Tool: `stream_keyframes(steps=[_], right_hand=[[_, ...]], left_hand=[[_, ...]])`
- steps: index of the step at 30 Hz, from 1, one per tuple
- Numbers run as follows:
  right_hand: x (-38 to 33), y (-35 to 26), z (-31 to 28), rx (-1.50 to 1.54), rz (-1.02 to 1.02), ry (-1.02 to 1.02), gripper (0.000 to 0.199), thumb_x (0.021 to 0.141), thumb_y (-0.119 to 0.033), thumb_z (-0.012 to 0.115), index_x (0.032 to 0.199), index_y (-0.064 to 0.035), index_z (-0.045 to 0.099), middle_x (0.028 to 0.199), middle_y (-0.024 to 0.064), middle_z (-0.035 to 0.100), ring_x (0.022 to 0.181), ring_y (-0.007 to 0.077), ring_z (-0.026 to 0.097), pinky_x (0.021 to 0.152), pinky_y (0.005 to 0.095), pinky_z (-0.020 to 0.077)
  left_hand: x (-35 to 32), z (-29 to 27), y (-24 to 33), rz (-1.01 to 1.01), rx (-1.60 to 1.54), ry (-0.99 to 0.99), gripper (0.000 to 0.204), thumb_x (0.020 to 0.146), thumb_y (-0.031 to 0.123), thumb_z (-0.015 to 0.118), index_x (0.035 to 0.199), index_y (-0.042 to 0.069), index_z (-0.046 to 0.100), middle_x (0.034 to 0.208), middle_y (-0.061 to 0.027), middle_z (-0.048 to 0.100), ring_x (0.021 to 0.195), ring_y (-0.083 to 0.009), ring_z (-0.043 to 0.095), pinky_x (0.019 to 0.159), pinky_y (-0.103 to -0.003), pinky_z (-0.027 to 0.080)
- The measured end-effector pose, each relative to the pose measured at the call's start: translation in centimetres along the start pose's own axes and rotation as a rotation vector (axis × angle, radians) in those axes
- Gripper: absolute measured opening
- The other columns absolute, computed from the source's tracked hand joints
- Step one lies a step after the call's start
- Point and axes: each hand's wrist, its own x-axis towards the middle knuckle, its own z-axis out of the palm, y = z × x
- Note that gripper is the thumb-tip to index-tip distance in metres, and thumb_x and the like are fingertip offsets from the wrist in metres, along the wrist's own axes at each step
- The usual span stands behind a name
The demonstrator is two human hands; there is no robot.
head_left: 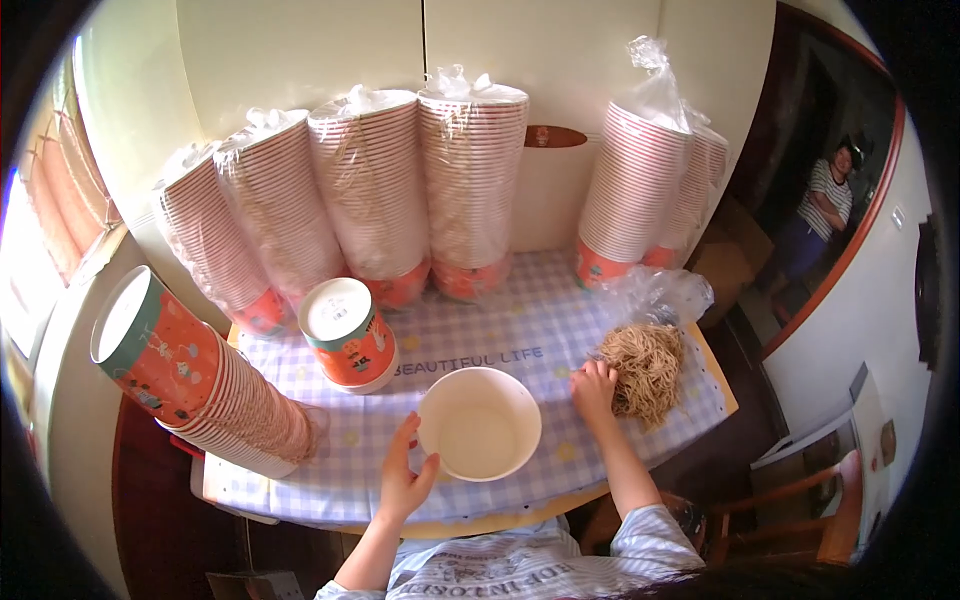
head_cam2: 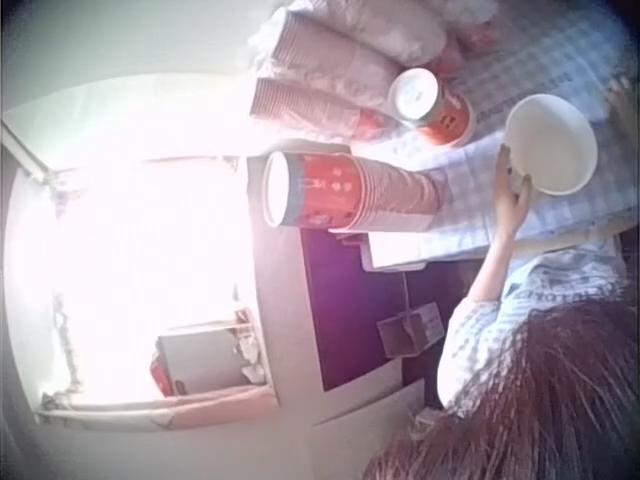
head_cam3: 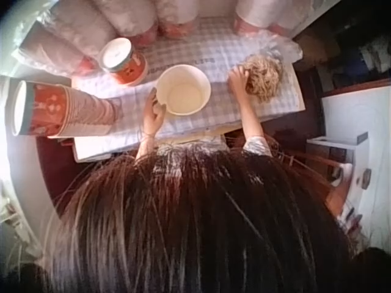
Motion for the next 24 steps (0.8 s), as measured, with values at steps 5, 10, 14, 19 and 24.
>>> stream_keyframes(steps=[5,10,14,19,24], right_hand=[[-0.2,-0.2,0.1,-0.026,0.031,0.045,0.01,0.071,-0.016,0.058,0.069,-0.0066,0.06,0.083,0.006,0.052,0.09,0.0236,0.046,0.079,0.0413,0.0312],[0.1,0.1,0.1,-0.079,-0.029,0.005,0.009,0.071,-0.018,0.059,0.071,-0.0091,0.06,0.087,0.0048,0.053,0.092,0.0238,0.046,0.08,0.0424,0.0307],[2.4,-1.3,-3.4,0.188,-0.034,0.189,0.008,0.072,-0.019,0.06,0.075,-0.0119,0.058,0.089,0.0027,0.052,0.092,0.024,0.045,0.08,0.043,0.0299],[6.2,-4.3,-11.5,0.521,-0.186,0.312,0.011,0.074,-0.011,0.06,0.082,-0.0103,0.052,0.091,0.0035,0.052,0.09,0.0248,0.045,0.08,0.0383,0.0318],[7.5,-7.7,-16.3,0.837,-0.336,0.299,0.011,0.078,-0.008,0.058,0.086,-0.0071,0.049,0.091,0.0062,0.054,0.09,0.0247,0.048,0.081,0.0347,0.035]], left_hand=[[-0.1,-0.2,-0.2,-0.004,0.023,-0.008,0.054,0.076,0.006,0.057,0.126,0.002,0.037,0.129,-0.0162,0.039,0.117,-0.0272,0.042,0.089,-0.036,0.04],[0.2,0.0,-0.2,0.003,0.007,-0.026,0.057,0.076,0.007,0.057,0.128,0.003,0.035,0.128,-0.016,0.04,0.116,-0.0263,0.043,0.089,-0.035,0.04],[0.4,-0.1,-0.2,0.007,0.021,-0.037,0.058,0.076,0.008,0.057,0.129,0.002,0.034,0.128,-0.0162,0.041,0.115,-0.0265,0.044,0.089,-0.035,0.04],[0.4,-0.3,-0.2,-0.007,0.014,-0.062,0.061,0.076,0.01,0.059,0.129,0.001,0.031,0.127,-0.0169,0.041,0.113,-0.0265,0.045,0.088,-0.035,0.04],[0.2,-0.1,-0.1,-0.044,-0.074,-0.027,0.06,0.077,0.011,0.059,0.128,0.001,0.031,0.125,-0.0157,0.043,0.111,-0.024,0.046,0.088,-0.034,0.04]])
